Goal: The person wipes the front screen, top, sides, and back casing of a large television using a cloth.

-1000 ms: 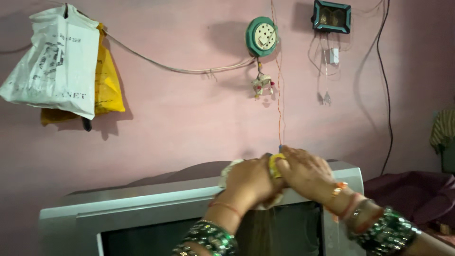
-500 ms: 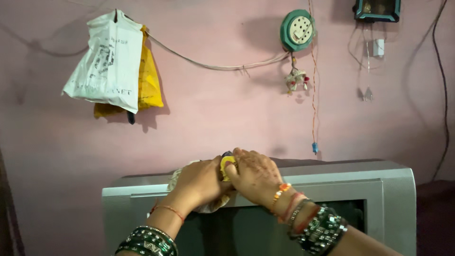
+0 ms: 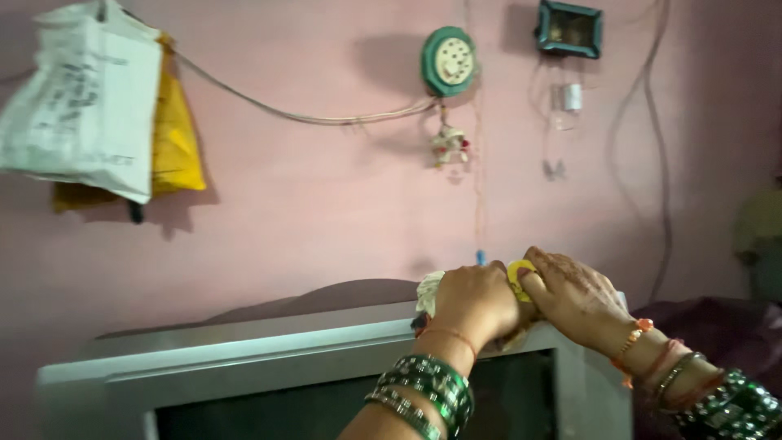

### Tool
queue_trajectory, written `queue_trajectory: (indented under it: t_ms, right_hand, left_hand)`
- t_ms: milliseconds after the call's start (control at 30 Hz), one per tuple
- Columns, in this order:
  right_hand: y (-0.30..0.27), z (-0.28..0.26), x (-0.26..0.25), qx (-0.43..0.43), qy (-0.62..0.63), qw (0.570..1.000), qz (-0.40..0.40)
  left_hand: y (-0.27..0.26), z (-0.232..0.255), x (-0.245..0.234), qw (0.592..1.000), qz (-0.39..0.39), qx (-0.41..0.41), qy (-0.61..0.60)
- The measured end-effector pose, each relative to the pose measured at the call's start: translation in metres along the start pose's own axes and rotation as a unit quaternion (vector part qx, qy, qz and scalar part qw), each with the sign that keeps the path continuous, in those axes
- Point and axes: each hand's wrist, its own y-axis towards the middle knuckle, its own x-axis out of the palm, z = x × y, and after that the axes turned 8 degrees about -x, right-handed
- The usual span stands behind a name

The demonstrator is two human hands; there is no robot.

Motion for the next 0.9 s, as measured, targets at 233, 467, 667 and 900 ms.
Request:
queue_trajectory:
  t_ms: [233,467,667,900]
  right_hand:
    - [0.013,-0.027,-0.047,0.295,0.185,0.935,-0.067]
    - [0.045,-0.086,-0.044,0.204,0.174,0.963,-0.013]
    - [0.106,-0.181,-0.058,0.088,0.192,0.976,0.061]
    - [0.13,-0.245,-0.09,0.072,0.3,0.951,0.009]
  left_hand:
    - [0.016,0.009,-0.006,0.997,-0.082,0.004,-0.001]
    - [-0.03,-0.039,-0.058,0.992,-0.117,-0.038,0.014]
    - [-0.086,-0.125,-0.11,0.994,-0.062,-0.086,0.034]
    - [-0.127,-0.162,-0.14,0.974,-0.028,-0.207,0.088]
